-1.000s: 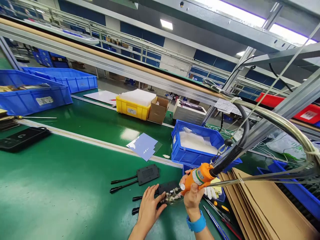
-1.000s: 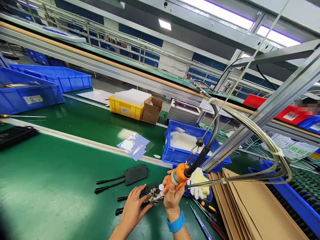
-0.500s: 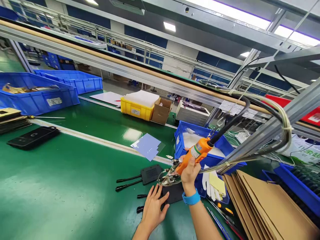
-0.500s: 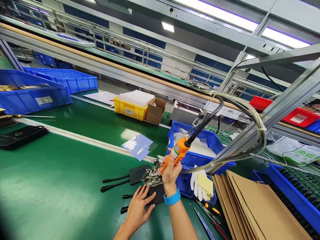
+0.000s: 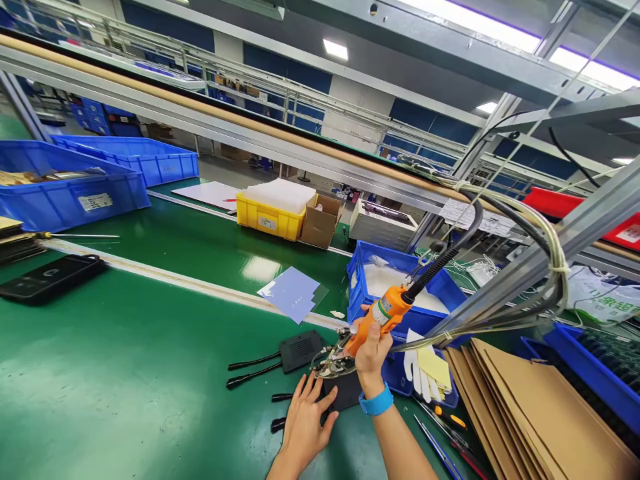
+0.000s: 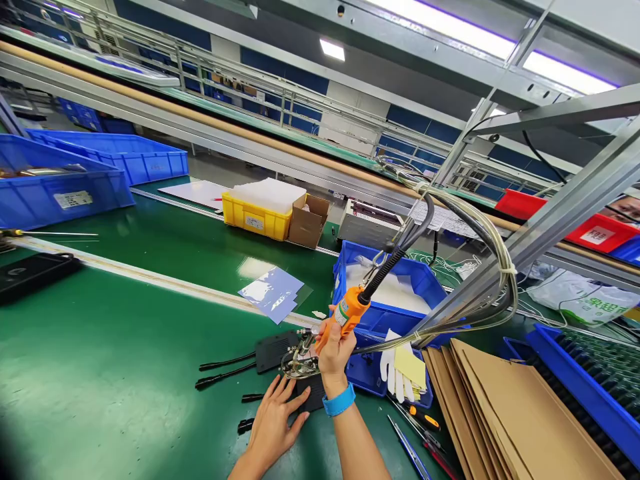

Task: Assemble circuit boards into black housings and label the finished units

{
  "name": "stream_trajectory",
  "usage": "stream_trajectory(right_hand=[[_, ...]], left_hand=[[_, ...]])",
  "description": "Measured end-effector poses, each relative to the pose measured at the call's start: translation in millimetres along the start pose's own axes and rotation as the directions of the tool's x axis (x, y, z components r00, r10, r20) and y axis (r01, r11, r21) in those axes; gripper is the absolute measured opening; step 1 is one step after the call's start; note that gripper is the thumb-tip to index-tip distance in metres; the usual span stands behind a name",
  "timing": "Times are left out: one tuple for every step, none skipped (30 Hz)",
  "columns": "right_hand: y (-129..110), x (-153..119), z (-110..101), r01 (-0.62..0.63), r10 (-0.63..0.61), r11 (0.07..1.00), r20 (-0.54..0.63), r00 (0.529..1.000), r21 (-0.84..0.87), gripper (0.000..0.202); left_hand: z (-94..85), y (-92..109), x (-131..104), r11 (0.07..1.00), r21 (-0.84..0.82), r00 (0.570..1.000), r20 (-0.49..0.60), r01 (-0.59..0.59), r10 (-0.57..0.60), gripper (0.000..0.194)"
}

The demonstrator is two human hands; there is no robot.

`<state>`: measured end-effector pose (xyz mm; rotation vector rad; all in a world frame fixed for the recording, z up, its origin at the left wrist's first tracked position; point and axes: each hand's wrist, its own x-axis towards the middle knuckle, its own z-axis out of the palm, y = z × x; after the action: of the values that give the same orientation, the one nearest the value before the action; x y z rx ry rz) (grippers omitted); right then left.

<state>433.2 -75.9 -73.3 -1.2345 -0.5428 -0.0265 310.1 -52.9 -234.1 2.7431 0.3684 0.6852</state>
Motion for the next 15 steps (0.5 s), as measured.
stream_trajectory(right_hand=[[0.7, -0.4, -0.4, -0.004, 0.004, 1.000, 0.004, 1.000, -0.001, 0.048], [1.2, -1.1, -0.8, -0.009, 0.009, 1.000, 0.008, 1.000, -0.002, 0.047], [1.7, -1.8, -0.9, -0.014, 0.014, 1.000, 0.012, 1.000, -0.004, 0.046], [2.0, -2.6, -1.0, -0.020, 0.020, 1.000, 0.015, 1.000, -0.005, 0.046], [2.2, -3.3, -1.0, -0.028, 0.028, 1.000, 0.021, 0.999, -0.002, 0.046], [2.4, -3.8, -1.0, -0.037, 0.037, 0.999, 0.027, 0.999, 0.003, 0.045], [2.8, -4.2, -0.9, -0.046, 0.045, 0.999, 0.034, 0.998, 0.010, 0.045], [3.3, -4.3, -0.8, -0.052, 0.051, 0.998, 0.039, 0.998, 0.018, 0.044], [4.1, -4.3, -0.7, -0.056, 0.055, 0.998, 0.044, 0.998, 0.026, 0.044], [5.2, -4.2, -0.4, -0.057, 0.055, 0.998, 0.047, 0.997, 0.032, 0.045], [6.4, -4.1, 0.2, -0.055, 0.053, 0.998, 0.049, 0.997, 0.035, 0.045], [7.9, -4.2, 1.1, -0.050, 0.048, 0.998, 0.050, 0.998, 0.035, 0.044], [9.4, -4.5, 2.4, -0.044, 0.042, 0.998, 0.052, 0.998, 0.033, 0.043], [10.8, -5.2, 4.2, -0.035, 0.034, 0.999, 0.053, 0.998, 0.027, 0.041], [12.1, -6.4, 6.6, -0.024, 0.023, 1.000, 0.054, 0.998, 0.016, 0.040]], left_hand=[[0.1, -0.3, 0.2, 1.000, 0.005, 1.000, -0.002, -0.003, 0.003, 0.047], [0.2, -0.6, 0.6, 1.000, 0.010, 1.000, -0.005, -0.005, 0.005, 0.046], [0.2, -0.9, 0.8, 1.000, 0.016, 1.000, -0.008, -0.009, 0.009, 0.045], [0.2, -1.2, 1.1, 1.000, 0.022, 1.000, -0.011, -0.013, 0.013, 0.044], [0.3, -1.6, 1.1, 0.999, 0.030, 1.000, -0.016, -0.017, 0.018, 0.044], [0.4, -1.9, 1.0, 0.999, 0.038, 1.000, -0.020, -0.022, 0.023, 0.044], [0.7, -2.3, 0.7, 0.999, 0.047, 0.999, -0.025, -0.028, 0.029, 0.044], [1.1, -2.7, 0.2, 0.998, 0.056, 0.999, -0.031, -0.034, 0.035, 0.044], [1.5, -3.1, -0.1, 0.997, 0.064, 0.998, -0.037, -0.039, 0.042, 0.043], [1.8, -3.5, -0.3, 0.996, 0.073, 0.998, -0.044, -0.043, 0.047, 0.043], [2.0, -3.9, -0.2, 0.996, 0.081, 0.997, -0.051, -0.048, 0.052, 0.043], [2.2, -4.3, 0.3, 0.995, 0.087, 0.997, -0.059, -0.053, 0.058, 0.043], [2.2, -4.7, 1.2, 0.994, 0.090, 0.996, -0.067, -0.059, 0.065, 0.043], [2.3, -5.2, 2.1, 0.994, 0.088, 0.994, -0.075, -0.067, 0.073, 0.042], [2.8, -6.1, 3.0, 0.993, 0.087, 0.992, -0.088, -0.078, 0.085, 0.040]])
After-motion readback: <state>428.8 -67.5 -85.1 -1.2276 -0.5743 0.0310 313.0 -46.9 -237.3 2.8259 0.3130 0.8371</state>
